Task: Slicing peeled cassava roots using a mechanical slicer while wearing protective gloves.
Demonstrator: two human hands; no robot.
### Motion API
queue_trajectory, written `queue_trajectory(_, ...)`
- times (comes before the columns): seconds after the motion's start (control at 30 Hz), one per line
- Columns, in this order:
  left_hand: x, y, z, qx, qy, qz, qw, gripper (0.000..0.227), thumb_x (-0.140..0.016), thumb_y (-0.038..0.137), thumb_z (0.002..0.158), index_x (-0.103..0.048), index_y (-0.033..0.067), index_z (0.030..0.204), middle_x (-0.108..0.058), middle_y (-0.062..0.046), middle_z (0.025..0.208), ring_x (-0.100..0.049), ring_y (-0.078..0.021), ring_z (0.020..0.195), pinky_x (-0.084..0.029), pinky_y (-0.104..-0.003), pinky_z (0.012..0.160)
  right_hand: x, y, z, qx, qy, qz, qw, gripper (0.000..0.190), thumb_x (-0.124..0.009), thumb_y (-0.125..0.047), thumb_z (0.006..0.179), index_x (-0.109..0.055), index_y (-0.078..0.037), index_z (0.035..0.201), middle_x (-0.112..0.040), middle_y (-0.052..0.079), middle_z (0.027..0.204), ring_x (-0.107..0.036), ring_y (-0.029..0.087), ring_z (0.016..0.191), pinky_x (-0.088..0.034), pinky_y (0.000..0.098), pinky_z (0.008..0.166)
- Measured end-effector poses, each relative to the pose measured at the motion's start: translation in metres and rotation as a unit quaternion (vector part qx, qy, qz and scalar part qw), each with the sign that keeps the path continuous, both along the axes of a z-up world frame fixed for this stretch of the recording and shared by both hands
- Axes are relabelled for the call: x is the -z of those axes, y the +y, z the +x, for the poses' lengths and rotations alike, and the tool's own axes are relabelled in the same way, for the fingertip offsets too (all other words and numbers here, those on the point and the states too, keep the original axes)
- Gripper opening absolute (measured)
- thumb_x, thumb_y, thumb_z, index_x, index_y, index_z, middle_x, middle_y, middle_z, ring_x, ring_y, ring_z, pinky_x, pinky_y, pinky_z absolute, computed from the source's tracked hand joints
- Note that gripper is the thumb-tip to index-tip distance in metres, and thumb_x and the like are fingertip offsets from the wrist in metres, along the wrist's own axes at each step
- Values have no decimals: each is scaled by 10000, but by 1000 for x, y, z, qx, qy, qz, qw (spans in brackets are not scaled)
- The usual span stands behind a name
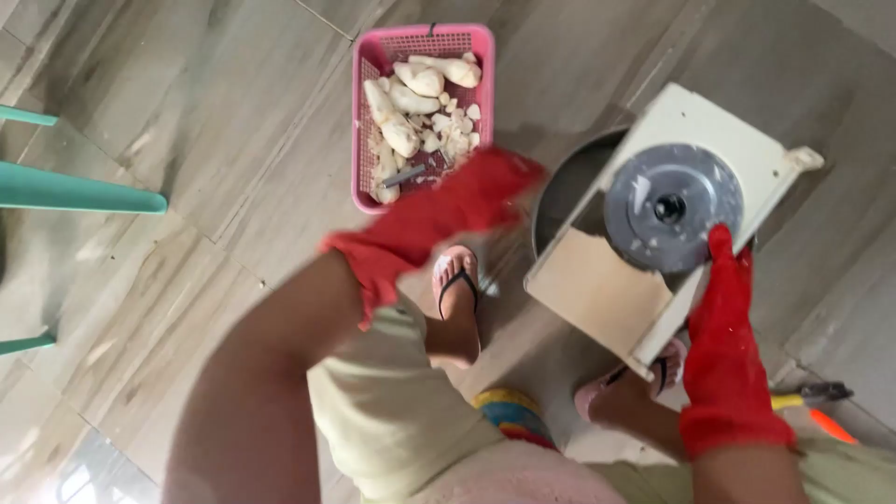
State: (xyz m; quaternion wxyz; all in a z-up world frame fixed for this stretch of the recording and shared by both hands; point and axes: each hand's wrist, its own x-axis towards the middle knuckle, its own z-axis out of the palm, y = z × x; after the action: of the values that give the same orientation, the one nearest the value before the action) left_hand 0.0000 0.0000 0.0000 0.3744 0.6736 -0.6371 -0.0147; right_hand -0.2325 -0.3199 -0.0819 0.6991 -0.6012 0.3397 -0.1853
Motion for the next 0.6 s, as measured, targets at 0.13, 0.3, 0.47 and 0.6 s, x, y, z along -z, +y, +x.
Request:
queue_trajectory(0.13,22,58,101,-274,25,333,902,515,-693,91,809,-671,105,1323,-737,-161,1104,-692,-333,983,-529,-460,929,-26,27,2,0,43,-252,967,497,-453,-258,1134,-351,71,1493,-495,260,1405,-511,312,1206,-398,373,1026)
queue_trajectory(0.3,128,159,148,-491,119,412,759,381,-524,275,947,-732,-11,1088,-711,-254,1063,-661,-489,980,-541,-534,828,-44,43,8,-5,96,-278,956,462,-365,-186,1179,-258,86,1536,-463,287,1368,-505,303,1110,-442,387,941)
queue_trajectory(0.47,261,196,163,-577,261,478,608,501,-602,404,918,-699,3,1202,-710,-241,1123,-671,-457,1017,-570,-487,853,-51,50,18,-13,155,-322,934,391,-305,-186,1190,-329,116,1438,-469,286,1227,-502,328,998,-445,430,856)
queue_trajectory(0.6,309,195,139,-576,254,459,627,483,-826,234,662,-720,25,1083,-714,-238,997,-670,-471,886,-581,-501,754,-42,45,16,19,201,-310,929,503,-315,-254,1189,-227,114,1520,-407,344,1453,-490,407,1250,-417,454,1014)
